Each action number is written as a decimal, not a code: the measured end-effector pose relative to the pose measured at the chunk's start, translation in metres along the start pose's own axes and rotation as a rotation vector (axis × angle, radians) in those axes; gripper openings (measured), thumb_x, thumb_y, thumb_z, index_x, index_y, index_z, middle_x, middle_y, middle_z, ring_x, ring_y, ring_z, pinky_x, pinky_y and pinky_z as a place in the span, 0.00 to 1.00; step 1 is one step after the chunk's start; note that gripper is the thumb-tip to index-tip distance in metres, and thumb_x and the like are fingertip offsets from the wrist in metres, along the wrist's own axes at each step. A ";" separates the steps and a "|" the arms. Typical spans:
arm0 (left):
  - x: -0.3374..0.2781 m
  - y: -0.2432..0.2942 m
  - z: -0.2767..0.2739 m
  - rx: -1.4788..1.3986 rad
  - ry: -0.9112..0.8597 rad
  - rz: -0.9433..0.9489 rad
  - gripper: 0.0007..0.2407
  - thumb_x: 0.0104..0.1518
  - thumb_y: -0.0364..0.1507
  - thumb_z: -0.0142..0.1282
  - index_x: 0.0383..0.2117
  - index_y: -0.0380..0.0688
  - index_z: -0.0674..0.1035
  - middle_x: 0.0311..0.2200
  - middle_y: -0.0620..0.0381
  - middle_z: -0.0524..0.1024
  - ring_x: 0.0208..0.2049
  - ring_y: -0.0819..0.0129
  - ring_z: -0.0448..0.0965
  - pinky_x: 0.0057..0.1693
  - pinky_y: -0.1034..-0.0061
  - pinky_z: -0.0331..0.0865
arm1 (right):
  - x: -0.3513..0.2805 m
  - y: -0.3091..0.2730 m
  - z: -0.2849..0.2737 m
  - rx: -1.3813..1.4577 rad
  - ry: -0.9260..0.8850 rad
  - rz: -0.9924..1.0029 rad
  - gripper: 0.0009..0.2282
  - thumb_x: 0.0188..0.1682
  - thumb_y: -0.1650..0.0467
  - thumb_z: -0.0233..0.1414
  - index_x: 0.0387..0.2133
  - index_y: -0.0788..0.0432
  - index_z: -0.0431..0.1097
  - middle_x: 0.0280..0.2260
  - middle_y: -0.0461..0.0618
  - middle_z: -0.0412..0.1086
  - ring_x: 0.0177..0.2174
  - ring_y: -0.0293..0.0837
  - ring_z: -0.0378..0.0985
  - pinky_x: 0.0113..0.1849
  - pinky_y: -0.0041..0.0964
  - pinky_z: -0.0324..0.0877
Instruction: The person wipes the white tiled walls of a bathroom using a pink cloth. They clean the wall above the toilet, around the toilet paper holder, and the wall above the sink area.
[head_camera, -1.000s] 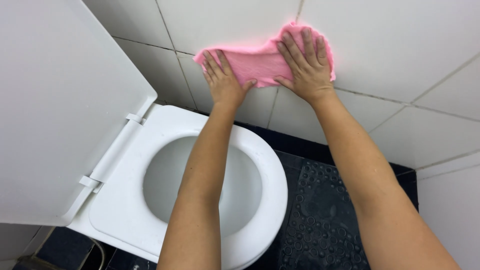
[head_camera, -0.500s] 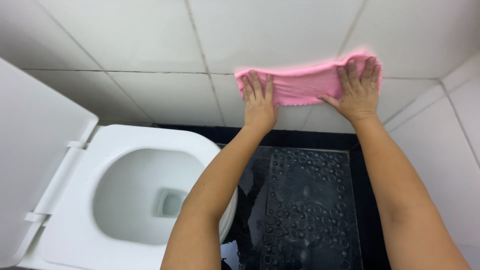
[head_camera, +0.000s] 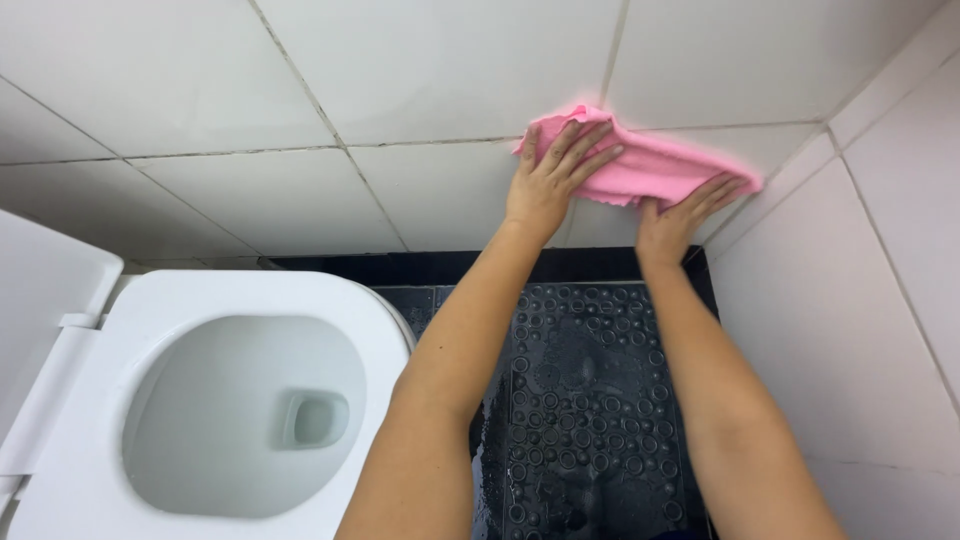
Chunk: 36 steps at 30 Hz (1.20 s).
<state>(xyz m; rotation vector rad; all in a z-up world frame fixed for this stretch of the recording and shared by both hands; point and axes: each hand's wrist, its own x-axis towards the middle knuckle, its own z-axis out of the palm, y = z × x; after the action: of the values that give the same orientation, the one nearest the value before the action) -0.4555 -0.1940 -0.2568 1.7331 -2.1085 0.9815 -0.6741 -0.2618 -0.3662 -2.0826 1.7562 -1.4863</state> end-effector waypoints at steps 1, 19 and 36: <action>-0.003 -0.006 0.004 0.051 -0.014 0.046 0.37 0.65 0.31 0.49 0.74 0.79 0.39 0.76 0.73 0.32 0.76 0.63 0.24 0.74 0.42 0.18 | -0.010 0.001 0.021 0.091 0.014 0.076 0.55 0.53 0.59 0.63 0.72 0.60 0.14 0.72 0.67 0.11 0.71 0.68 0.13 0.72 0.60 0.25; -0.083 -0.194 -0.089 0.268 -0.202 0.091 0.33 0.62 0.32 0.46 0.75 0.70 0.48 0.75 0.72 0.38 0.75 0.66 0.31 0.75 0.51 0.24 | -0.029 -0.256 0.072 1.622 -0.459 0.813 0.14 0.58 0.72 0.40 0.55 0.66 0.62 0.53 0.65 0.64 0.51 0.55 0.70 0.50 0.49 0.72; 0.043 -0.338 -0.507 -0.869 -0.627 -0.492 0.37 0.55 0.37 0.60 0.71 0.48 0.52 0.72 0.43 0.44 0.73 0.48 0.44 0.71 0.53 0.45 | 0.200 -0.599 -0.273 1.415 -0.835 0.461 0.14 0.57 0.73 0.40 0.56 0.61 0.60 0.49 0.52 0.68 0.49 0.43 0.73 0.52 0.43 0.71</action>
<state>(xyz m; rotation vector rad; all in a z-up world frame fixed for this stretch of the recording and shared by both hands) -0.2641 0.0673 0.2618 1.9778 -1.7692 -0.6119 -0.4314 -0.0616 0.2458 -1.0766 0.4441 -0.9154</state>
